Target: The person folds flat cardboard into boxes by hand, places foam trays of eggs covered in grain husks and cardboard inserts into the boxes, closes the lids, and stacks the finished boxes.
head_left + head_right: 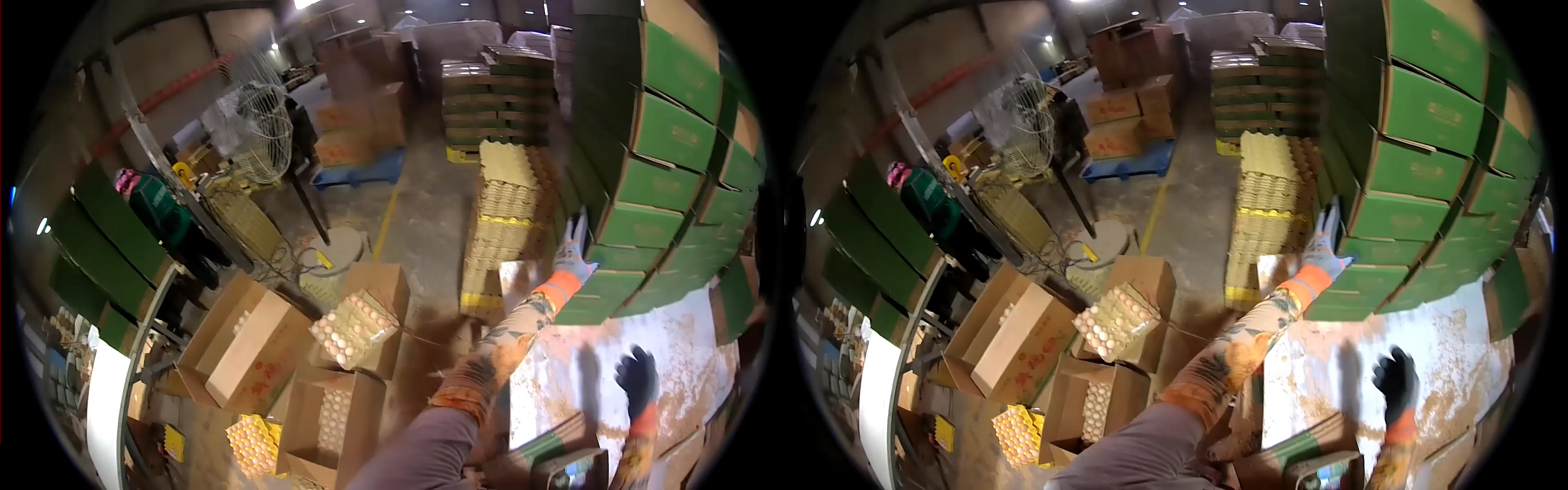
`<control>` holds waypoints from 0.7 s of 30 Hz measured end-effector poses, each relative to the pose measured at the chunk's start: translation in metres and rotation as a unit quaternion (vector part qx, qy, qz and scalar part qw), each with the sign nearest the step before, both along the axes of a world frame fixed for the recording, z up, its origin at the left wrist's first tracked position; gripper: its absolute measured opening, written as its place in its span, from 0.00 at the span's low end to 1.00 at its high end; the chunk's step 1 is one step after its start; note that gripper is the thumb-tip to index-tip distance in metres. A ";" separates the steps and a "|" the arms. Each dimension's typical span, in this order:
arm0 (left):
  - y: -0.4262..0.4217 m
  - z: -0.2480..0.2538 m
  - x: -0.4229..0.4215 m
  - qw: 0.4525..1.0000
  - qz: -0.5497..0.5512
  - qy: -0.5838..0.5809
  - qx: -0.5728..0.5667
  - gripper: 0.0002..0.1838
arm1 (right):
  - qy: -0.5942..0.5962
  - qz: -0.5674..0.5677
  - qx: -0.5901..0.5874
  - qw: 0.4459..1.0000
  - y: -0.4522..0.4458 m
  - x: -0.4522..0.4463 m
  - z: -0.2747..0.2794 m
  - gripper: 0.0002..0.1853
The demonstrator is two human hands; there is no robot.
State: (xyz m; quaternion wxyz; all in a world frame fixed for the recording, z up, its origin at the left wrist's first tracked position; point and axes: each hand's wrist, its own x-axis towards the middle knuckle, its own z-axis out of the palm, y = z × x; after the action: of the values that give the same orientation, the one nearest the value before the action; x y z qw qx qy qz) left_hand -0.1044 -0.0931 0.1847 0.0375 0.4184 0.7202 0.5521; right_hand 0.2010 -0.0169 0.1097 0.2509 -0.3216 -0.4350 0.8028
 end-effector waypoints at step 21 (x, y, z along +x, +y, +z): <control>-0.152 -0.162 0.187 0.875 -0.327 0.315 -0.169 0.16 | -0.472 -0.194 0.505 0.696 -0.301 0.249 -0.074 0.27</control>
State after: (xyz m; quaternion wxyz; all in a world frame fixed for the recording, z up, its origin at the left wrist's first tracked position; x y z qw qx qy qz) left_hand 0.0822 -0.2449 0.0231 0.0570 0.7691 0.5983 0.2173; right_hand 0.4498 -0.3182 0.0356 0.2875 -0.5603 -0.7642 0.1392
